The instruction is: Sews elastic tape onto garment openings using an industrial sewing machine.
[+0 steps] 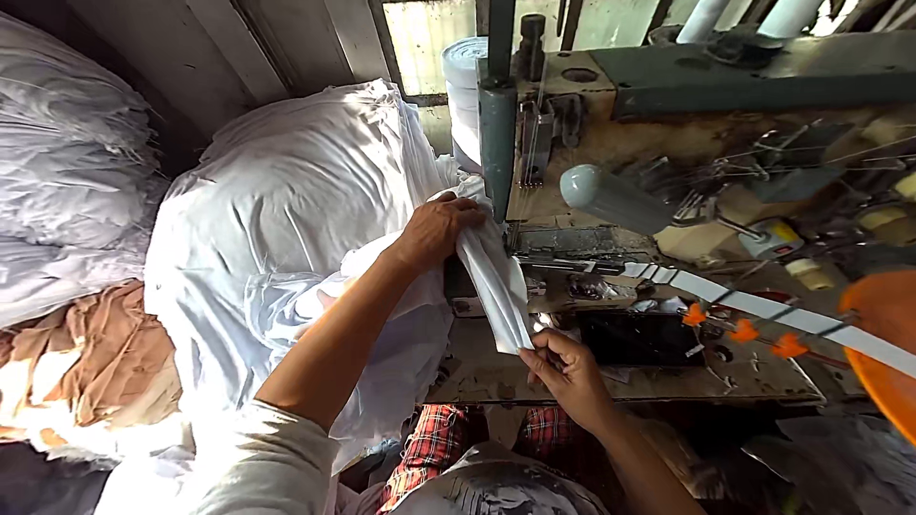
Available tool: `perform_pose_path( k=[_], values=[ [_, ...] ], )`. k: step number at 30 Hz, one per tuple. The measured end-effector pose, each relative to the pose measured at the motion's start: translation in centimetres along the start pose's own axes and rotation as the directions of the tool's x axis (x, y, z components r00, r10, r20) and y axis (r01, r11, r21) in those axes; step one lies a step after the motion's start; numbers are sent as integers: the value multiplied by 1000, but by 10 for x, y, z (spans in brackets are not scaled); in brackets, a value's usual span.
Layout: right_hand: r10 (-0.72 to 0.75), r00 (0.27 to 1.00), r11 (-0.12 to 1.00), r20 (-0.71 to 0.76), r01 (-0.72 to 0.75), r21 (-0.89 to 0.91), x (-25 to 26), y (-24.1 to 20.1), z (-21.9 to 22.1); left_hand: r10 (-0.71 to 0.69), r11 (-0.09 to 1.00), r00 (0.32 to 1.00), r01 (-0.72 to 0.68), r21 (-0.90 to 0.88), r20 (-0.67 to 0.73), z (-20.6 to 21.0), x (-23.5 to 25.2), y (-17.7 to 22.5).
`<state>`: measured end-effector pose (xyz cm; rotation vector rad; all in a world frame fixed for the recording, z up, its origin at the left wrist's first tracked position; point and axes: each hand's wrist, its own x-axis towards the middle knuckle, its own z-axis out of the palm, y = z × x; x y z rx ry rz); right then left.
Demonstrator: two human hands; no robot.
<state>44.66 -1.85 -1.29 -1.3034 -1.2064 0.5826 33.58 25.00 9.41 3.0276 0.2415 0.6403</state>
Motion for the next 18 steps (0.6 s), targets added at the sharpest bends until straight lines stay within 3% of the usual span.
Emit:
perform_pose_path(
  k=[4, 6, 9, 12, 18],
  values=[
    [-59, 998, 998, -17, 58, -25, 25, 0, 0, -66, 992, 956, 31, -123, -286, -4, -3, 1],
    [-89, 996, 996, 6, 89, -24, 27, 2, 2, -52, 987, 946, 1, -158, -321, -17, -15, 19],
    [-112, 993, 994, 39, 113, -2, 18, 3, 5, 91, 974, 973, -132, -186, -214, -22, -38, 47],
    [-139, 990, 989, 37, 136, 65, 8, 5, 8, 252, 961, 965, -258, -98, -68, -6, -50, 61],
    [-109, 994, 986, 28, 104, 131, 30, -1, 4, 218, 970, 975, -213, 116, -34, 6, -37, 58]
  ],
)
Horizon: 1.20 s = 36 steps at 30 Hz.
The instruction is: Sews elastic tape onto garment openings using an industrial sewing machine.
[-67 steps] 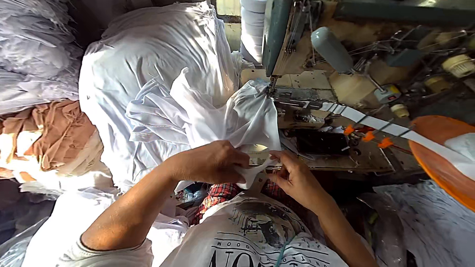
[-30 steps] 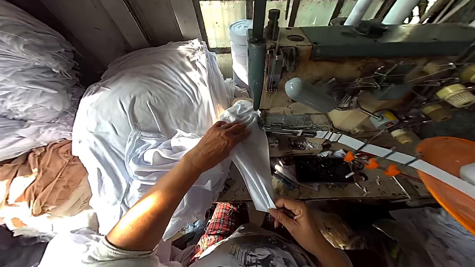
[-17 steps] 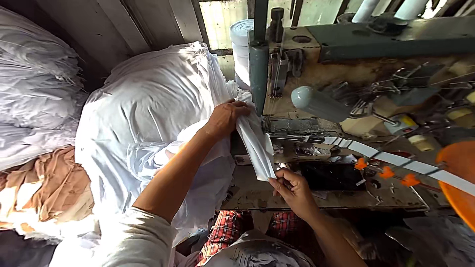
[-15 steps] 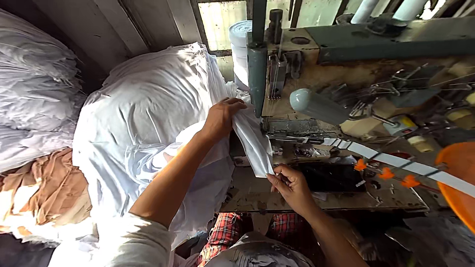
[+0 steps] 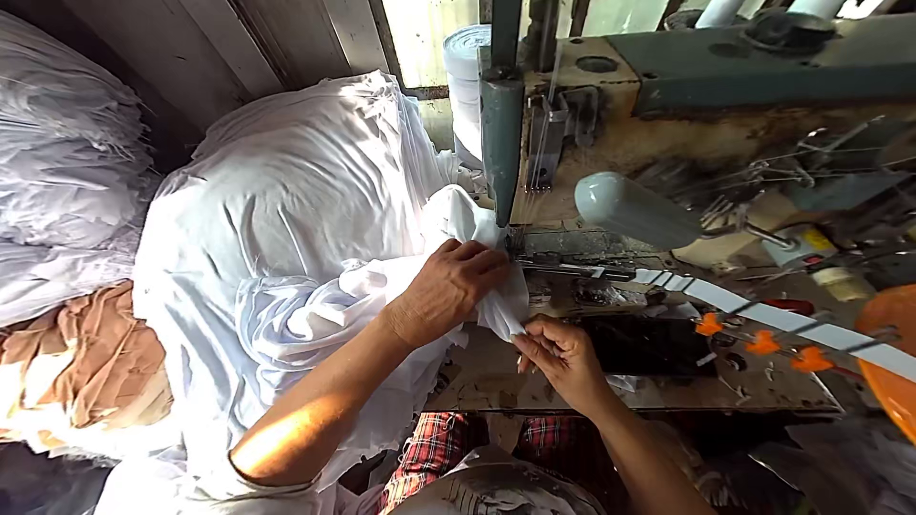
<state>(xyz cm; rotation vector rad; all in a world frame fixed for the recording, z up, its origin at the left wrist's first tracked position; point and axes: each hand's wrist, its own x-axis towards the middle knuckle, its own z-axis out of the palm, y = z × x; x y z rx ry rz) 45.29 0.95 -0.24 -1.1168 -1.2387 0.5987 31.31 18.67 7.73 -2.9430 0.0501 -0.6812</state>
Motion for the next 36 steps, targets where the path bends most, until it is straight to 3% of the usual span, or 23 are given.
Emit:
perform_pose_path(
  k=[5, 11, 13, 15, 17, 18, 20, 22, 25, 27, 29, 32, 34, 36],
  values=[
    [12, 999, 999, 31, -13, 50, 17, -6, -2, 53, 998, 998, -54, -27, -42, -7, 3, 8],
    [-57, 997, 996, 44, 59, -60, 32, -17, -3, -24, 992, 998, 31, 119, -63, -15, 3, 25],
    [-58, 998, 991, 40, 62, -121, 35, -18, -3, -80, 995, 996, 82, 59, -30, -21, -1, 39],
    [-58, 998, 987, 39, 63, -148, 37, -18, -3, -136, 985, 991, 137, -108, 21, -30, -9, 45],
    [-52, 998, 982, 40, 58, -181, 40, -18, -5, -243, 933, 970, 242, -265, 28, -39, -19, 34],
    [-38, 999, 980, 35, 44, -195, 42, -20, -5, -323, 912, 946, 315, -263, 13, -39, -23, 18],
    [3, 1000, 984, 28, 2, -179, 46, -23, -5, -530, 812, 843, 535, -235, 91, -37, -29, -20],
    [62, 998, 983, 28, -56, -174, 51, -28, -4, -656, 657, 702, 712, -248, 278, -27, -32, -49],
    [126, 992, 968, 34, -115, -224, 53, -35, -3, -609, 476, 686, 718, -508, 399, -6, -38, -57],
    [157, 986, 953, 61, -135, -273, 50, -40, 0, -628, 386, 691, 676, -628, 358, -10, -46, -49],
    [173, 979, 942, 109, -132, -308, 44, -48, 4, -674, 464, 713, 611, -641, 191, -31, -58, -31],
    [190, 964, 944, 187, -127, -304, 35, -57, 12, -601, 737, 791, 489, -468, -120, -62, -73, 9],
    [213, 947, 944, 241, -136, -302, 33, -61, 19, -528, 819, 834, 451, -355, -160, -71, -71, 22],
    [177, 942, 954, 286, -92, -287, 30, -64, 25, -523, 815, 852, 491, -308, -26, -65, -63, 14]
  ],
)
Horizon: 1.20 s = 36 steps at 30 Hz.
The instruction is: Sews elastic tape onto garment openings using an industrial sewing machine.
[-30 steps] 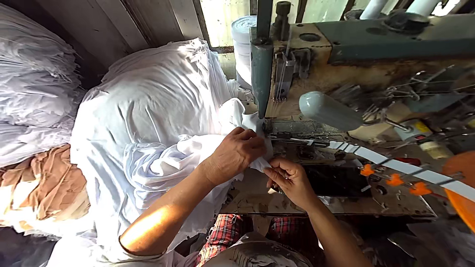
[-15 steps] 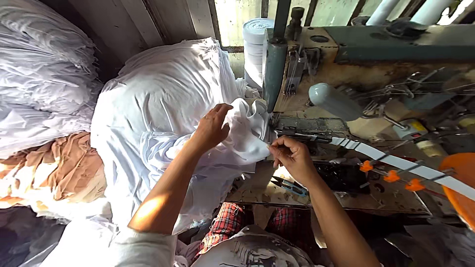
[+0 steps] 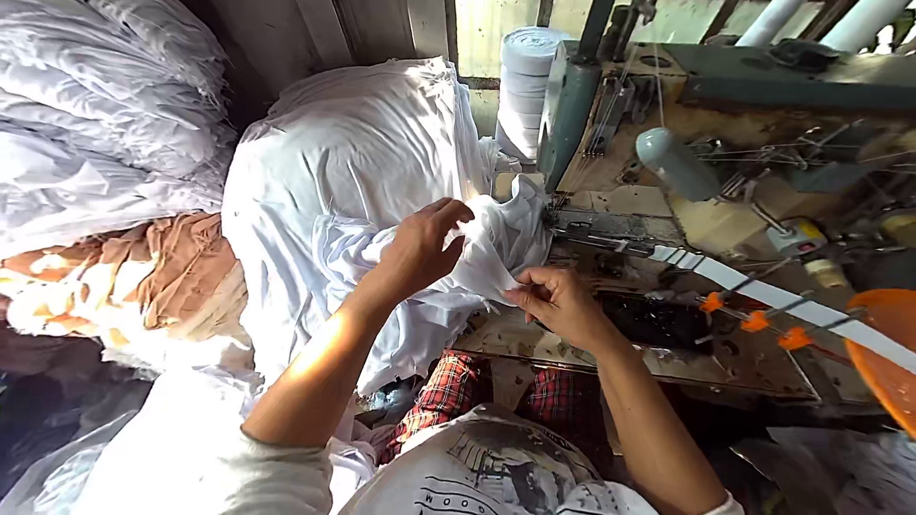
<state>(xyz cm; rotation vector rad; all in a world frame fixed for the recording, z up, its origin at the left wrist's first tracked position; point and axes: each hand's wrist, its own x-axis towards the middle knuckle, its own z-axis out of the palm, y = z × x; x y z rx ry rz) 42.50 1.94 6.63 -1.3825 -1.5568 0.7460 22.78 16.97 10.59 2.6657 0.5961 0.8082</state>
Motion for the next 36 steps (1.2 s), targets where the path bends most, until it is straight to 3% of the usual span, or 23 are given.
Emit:
perform_pose_path(
  k=[3, 5, 9, 12, 16, 19, 22, 25, 27, 29, 31, 33, 36],
  values=[
    [-206, 978, 978, 33, 204, 53, -9, -1, 2, -38, 994, 981, 17, 108, 191, 26, 13, -24],
    [-277, 959, 958, 54, 271, 93, -23, 2, -3, 13, 988, 977, -46, 151, 213, 36, 11, -29],
    [-249, 967, 967, 43, 246, 68, -64, 4, -9, 252, 968, 966, -251, -21, 57, 8, -15, -4],
    [-207, 978, 972, -28, 209, 107, -89, 2, 6, 387, 894, 920, -358, -269, 63, -18, -34, 23],
    [-200, 976, 960, -90, 214, 183, -108, -8, 18, 359, 819, 924, -245, -518, 130, -18, -45, 48],
    [-200, 974, 972, -101, 210, 102, -123, -14, 20, 283, 835, 955, -200, -513, 89, -8, -58, 57],
    [-202, 971, 978, -127, 206, 15, -142, -20, 20, 340, 779, 937, -234, -582, 79, 5, -75, 73],
    [-200, 955, 977, -217, 212, 35, -155, -16, 17, 502, 772, 863, -480, -416, -63, 42, -84, 85],
    [-195, 945, 961, -263, 238, 142, -159, -11, 11, 570, 813, 822, -564, -145, 2, 67, -81, 86],
    [-206, 948, 914, -243, 275, 299, -164, -9, 3, 530, 839, 843, -537, 84, 92, 90, -67, 69],
    [-210, 952, 874, -223, 285, 395, -167, -8, 0, 412, 887, 911, -408, 217, 29, 106, -46, 35],
    [-201, 950, 888, -237, 279, 365, -169, -5, 0, 312, 911, 949, -289, 295, -36, 96, -25, 2],
    [-172, 952, 914, -253, 250, 318, -174, 0, 1, 328, 890, 938, -267, 370, -110, 76, -18, -10]
  ],
)
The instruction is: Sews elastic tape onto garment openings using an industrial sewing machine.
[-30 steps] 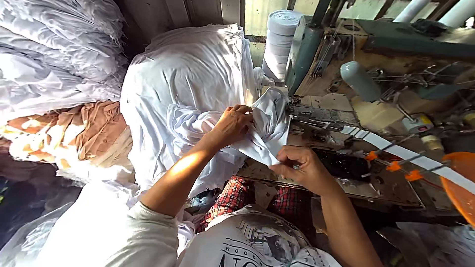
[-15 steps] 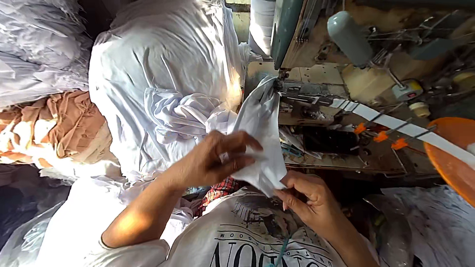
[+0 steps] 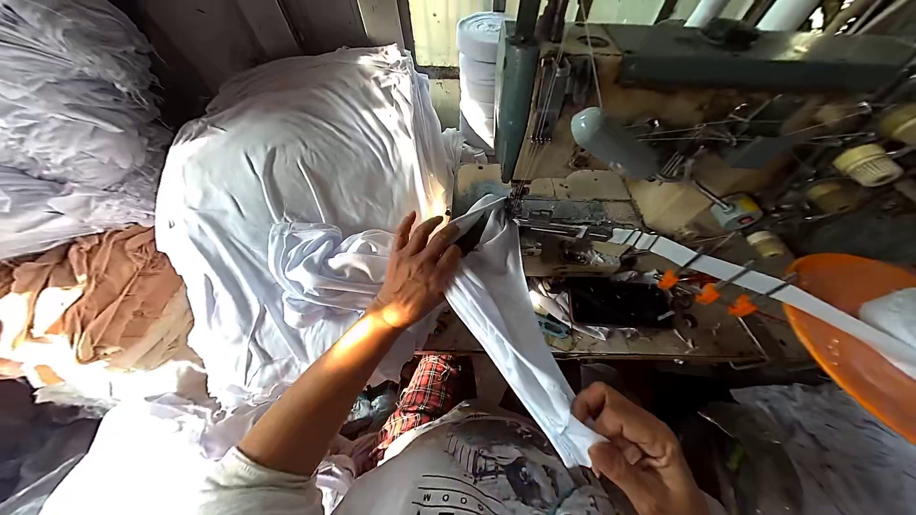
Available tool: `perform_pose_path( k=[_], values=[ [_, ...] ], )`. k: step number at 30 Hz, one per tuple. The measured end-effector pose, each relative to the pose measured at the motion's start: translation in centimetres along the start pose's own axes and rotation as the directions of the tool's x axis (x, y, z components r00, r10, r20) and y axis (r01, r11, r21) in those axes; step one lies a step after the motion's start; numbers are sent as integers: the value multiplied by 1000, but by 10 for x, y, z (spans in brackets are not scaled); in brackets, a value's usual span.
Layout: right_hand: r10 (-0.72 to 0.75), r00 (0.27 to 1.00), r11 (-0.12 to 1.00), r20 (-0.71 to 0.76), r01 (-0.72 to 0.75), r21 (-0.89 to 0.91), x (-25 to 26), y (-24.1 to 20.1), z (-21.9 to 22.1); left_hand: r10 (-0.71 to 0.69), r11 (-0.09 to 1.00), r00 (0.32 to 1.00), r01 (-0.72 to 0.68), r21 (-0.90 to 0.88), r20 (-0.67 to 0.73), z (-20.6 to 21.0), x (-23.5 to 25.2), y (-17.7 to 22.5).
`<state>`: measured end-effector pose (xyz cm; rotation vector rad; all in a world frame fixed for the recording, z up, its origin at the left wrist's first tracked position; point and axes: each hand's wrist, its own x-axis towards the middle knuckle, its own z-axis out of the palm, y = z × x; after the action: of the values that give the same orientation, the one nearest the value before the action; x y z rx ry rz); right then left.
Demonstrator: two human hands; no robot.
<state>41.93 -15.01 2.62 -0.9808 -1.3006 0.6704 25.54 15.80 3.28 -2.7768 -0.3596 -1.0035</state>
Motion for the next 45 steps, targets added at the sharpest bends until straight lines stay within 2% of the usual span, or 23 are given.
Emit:
perform_pose_path(
  k=[4, 9, 17, 26, 33, 38, 41, 44, 45],
  values=[
    [48, 998, 996, -38, -51, -75, -12, 6, -7, 46, 999, 993, -45, 11, -106, 8, -13, 6],
    [85, 992, 979, -88, -100, -177, -19, 21, -7, 28, 997, 967, -9, 75, -253, 4, -6, 6],
    [32, 988, 971, -150, -66, -228, 4, 49, 1, -67, 992, 986, 82, 96, -154, -4, 25, -5],
    [26, 983, 978, -184, -63, -197, 47, 81, 5, -29, 997, 1000, 28, 78, 10, 11, 71, -50],
    [17, 975, 982, -221, -57, -179, 92, 95, 6, -20, 999, 997, 18, 38, 76, 31, 106, -88],
    [-36, 966, 976, -256, -21, -216, 125, 95, 8, -54, 998, 995, 56, -20, 79, 43, 122, -110],
    [-72, 965, 975, -253, 16, -220, 144, 97, 6, -56, 995, 998, 57, -81, 8, 47, 124, -126],
    [-95, 964, 981, -249, 47, -190, 158, 97, 7, -134, 983, 988, 123, -133, -77, 46, 117, -141],
    [-101, 964, 980, -247, 54, -190, 161, 98, 7, -167, 977, 984, 157, -148, -61, 39, 113, -142]
  ],
)
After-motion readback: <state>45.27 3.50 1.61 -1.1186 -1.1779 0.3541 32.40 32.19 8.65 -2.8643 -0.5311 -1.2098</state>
